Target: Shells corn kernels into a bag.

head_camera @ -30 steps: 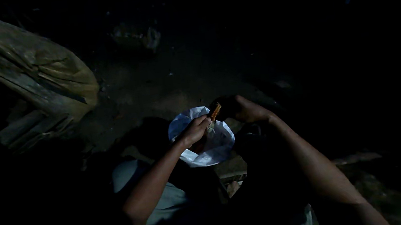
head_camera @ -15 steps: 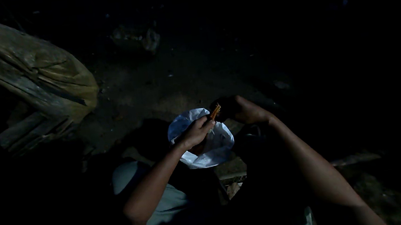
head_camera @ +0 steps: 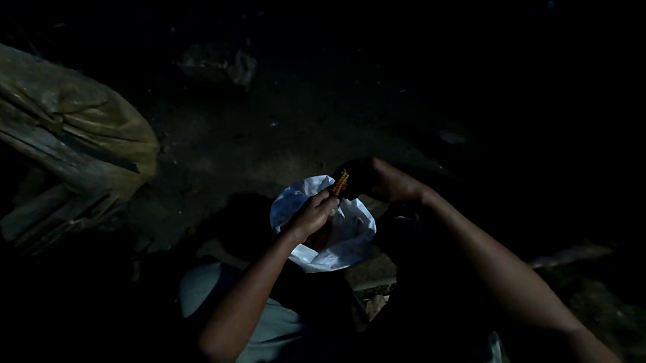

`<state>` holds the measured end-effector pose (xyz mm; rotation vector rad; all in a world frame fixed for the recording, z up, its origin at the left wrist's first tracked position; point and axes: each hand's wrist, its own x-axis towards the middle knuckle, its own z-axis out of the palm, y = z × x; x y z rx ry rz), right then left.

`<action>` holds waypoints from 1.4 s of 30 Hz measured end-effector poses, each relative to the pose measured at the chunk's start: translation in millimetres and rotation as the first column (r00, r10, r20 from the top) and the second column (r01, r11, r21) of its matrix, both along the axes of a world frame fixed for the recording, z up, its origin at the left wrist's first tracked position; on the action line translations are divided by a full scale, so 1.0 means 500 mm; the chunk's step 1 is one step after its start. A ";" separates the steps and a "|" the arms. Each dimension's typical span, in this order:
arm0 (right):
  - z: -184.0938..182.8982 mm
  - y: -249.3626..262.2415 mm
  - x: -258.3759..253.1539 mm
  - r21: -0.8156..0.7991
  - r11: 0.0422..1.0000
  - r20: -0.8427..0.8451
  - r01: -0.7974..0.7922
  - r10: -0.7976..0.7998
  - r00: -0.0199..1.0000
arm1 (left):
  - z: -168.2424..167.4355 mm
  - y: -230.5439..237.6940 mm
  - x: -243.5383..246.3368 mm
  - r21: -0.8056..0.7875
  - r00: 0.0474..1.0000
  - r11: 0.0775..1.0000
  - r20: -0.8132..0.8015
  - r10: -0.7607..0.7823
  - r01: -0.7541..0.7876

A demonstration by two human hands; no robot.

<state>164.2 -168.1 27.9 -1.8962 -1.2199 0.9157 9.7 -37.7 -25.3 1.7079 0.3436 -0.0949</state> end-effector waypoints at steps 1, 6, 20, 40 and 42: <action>0.003 0.000 -0.003 -0.002 1.000 0.009 0.001 -0.001 1.000 | 0.000 0.000 0.000 -0.006 1.000 1.000 0.011 0.009 -0.009; 0.008 0.001 -0.006 -0.023 1.000 -0.005 0.021 -0.021 1.000 | 0.006 -0.001 0.001 0.014 1.000 1.000 0.005 -0.012 0.011; 0.007 0.011 -0.029 -0.101 0.993 0.092 0.066 -0.057 0.994 | -0.005 -0.002 0.003 0.031 0.998 0.999 -0.052 0.019 -0.017; 0.005 0.006 -0.025 -0.075 0.994 0.076 0.081 -0.075 0.994 | 0.001 -0.008 0.004 0.091 1.000 0.996 0.002 0.024 -0.024; 0.003 0.006 -0.025 -0.075 0.994 0.097 0.079 -0.072 0.993 | -0.003 -0.010 0.010 0.105 1.000 0.994 0.005 0.024 -0.024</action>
